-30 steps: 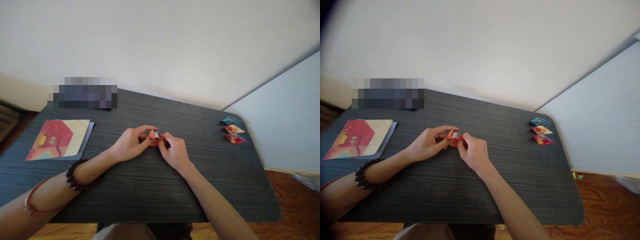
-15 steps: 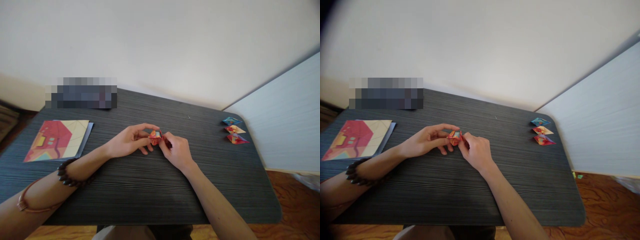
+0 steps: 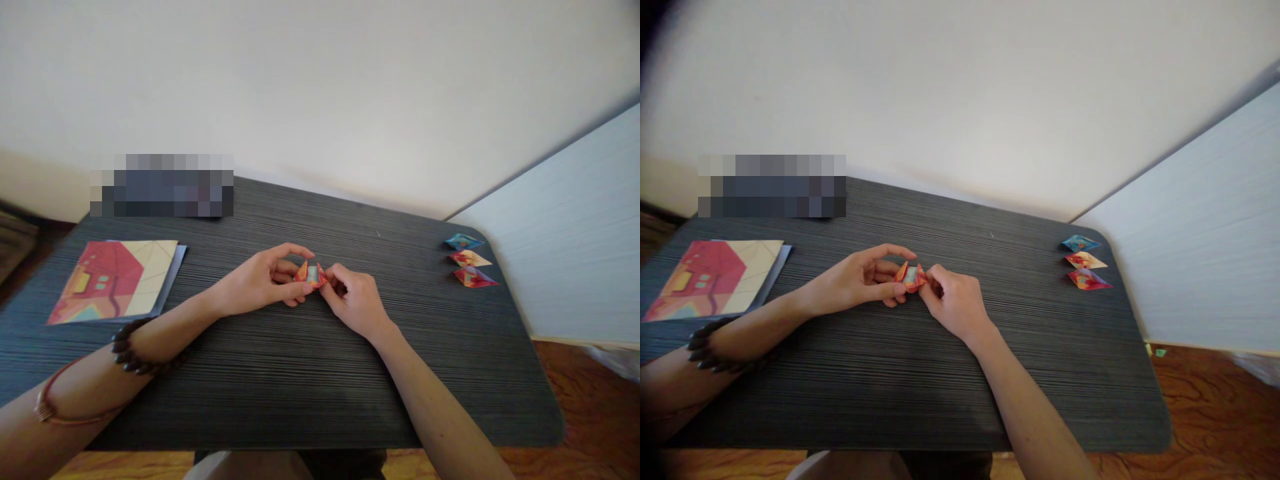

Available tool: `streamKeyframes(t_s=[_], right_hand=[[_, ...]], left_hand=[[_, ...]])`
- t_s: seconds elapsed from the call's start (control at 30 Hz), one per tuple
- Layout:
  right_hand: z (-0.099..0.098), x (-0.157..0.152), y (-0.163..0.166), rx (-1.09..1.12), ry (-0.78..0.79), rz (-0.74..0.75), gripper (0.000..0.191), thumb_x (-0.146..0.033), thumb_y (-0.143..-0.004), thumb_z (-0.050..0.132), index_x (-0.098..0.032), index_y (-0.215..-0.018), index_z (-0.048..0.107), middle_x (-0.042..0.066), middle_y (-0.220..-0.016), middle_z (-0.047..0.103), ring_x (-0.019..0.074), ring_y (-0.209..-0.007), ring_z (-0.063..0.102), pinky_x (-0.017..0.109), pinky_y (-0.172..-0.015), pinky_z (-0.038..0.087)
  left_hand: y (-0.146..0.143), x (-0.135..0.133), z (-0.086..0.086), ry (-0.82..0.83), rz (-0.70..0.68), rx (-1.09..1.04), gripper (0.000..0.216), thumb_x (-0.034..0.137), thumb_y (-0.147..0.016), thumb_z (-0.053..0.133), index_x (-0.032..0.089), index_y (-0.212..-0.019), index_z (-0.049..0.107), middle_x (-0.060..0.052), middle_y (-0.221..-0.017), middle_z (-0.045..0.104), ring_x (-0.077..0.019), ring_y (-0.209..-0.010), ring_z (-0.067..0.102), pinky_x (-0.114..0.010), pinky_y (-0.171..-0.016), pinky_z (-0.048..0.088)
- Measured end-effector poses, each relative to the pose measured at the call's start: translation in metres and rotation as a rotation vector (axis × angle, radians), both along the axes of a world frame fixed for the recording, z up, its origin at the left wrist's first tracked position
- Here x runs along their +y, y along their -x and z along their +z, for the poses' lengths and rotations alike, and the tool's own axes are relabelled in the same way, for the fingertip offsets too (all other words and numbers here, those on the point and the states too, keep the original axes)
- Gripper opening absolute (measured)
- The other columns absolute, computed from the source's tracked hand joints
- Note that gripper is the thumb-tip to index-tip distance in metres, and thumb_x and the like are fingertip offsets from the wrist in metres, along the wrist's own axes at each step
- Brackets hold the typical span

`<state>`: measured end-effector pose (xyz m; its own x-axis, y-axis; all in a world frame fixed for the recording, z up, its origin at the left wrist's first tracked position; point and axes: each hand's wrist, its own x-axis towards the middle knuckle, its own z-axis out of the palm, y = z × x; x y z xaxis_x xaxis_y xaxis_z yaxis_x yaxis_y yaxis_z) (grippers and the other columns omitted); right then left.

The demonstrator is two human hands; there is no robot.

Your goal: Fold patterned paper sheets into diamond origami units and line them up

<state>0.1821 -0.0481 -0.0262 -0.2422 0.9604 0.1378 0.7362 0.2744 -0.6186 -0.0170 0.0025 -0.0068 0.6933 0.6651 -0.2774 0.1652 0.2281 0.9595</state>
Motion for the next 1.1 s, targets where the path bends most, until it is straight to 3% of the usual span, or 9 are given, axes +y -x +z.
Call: streamKeyframes(t_s=[0.13, 0.3, 0.47, 0.63, 0.8, 1.1], right_hand=[[0.008, 0.001, -0.003, 0.056, 0.058, 0.06, 0.008, -0.022, -0.084, 0.052, -0.02, -0.089, 0.058, -0.004, -0.068, 0.06, 0.0086, -0.056, 0.05, 0.021, -0.057, 0.035], [0.015, 0.0, -0.004, 0.093, 0.084, 0.082, 0.018, -0.022, -0.081, 0.053, -0.019, -0.098, 0.059, -0.003, -0.072, 0.061, 0.0092, -0.056, 0.05, 0.023, -0.059, 0.037], [0.014, -0.001, -0.003, 0.113, 0.08, 0.053, 0.022, -0.036, -0.088, 0.049, -0.018, -0.093, 0.062, -0.001, -0.069, 0.061, 0.0094, -0.055, 0.05, 0.023, -0.057, 0.036], [0.01, -0.001, 0.0, 0.087, 0.057, 0.027, 0.023, -0.037, -0.089, 0.049, -0.018, -0.083, 0.06, -0.002, -0.068, 0.061, 0.0089, -0.056, 0.049, 0.022, -0.056, 0.036], [0.008, -0.001, 0.001, 0.065, 0.048, 0.011, 0.022, -0.037, -0.088, 0.05, -0.019, -0.08, 0.06, -0.002, -0.065, 0.06, 0.0086, -0.054, 0.049, 0.021, -0.054, 0.034], [0.006, -0.002, 0.002, 0.05, 0.035, 0.009, 0.027, -0.036, -0.09, 0.047, -0.018, -0.072, 0.058, -0.003, -0.059, 0.055, 0.0076, -0.051, 0.046, 0.02, -0.053, 0.032]], left_hand=[[0.0, 0.0, -0.002, -0.014, -0.003, 0.003, 0.058, 0.029, -0.074, 0.071, 0.019, -0.123, 0.043, -0.005, -0.097, 0.068, -0.0161, -0.078, 0.066, -0.031, -0.068, 0.057], [0.0, 0.002, -0.004, 0.014, -0.01, 0.014, 0.047, 0.027, -0.071, 0.073, 0.017, -0.113, 0.054, -0.005, -0.098, 0.069, -0.0179, -0.088, 0.066, -0.03, -0.072, 0.057], [0.002, 0.003, -0.007, 0.021, -0.051, 0.013, 0.041, 0.028, -0.073, 0.072, 0.017, -0.11, 0.057, -0.004, -0.096, 0.07, -0.0162, -0.086, 0.065, -0.029, -0.074, 0.056], [0.002, 0.002, -0.005, 0.03, -0.048, 0.031, 0.041, 0.027, -0.073, 0.071, 0.018, -0.111, 0.058, -0.004, -0.097, 0.07, -0.0159, -0.085, 0.066, -0.031, -0.079, 0.055], [0.0, 0.0, 0.0, 0.015, -0.026, 0.065, 0.031, 0.031, -0.077, 0.067, 0.016, -0.103, 0.061, -0.004, -0.087, 0.071, -0.0145, -0.076, 0.066, -0.026, -0.069, 0.056], [-0.004, -0.004, 0.006, -0.068, 0.045, 0.16, 0.032, 0.04, -0.083, 0.06, 0.013, -0.1, 0.064, -0.004, -0.073, 0.071, -0.0115, -0.056, 0.064, -0.019, -0.05, 0.052]])
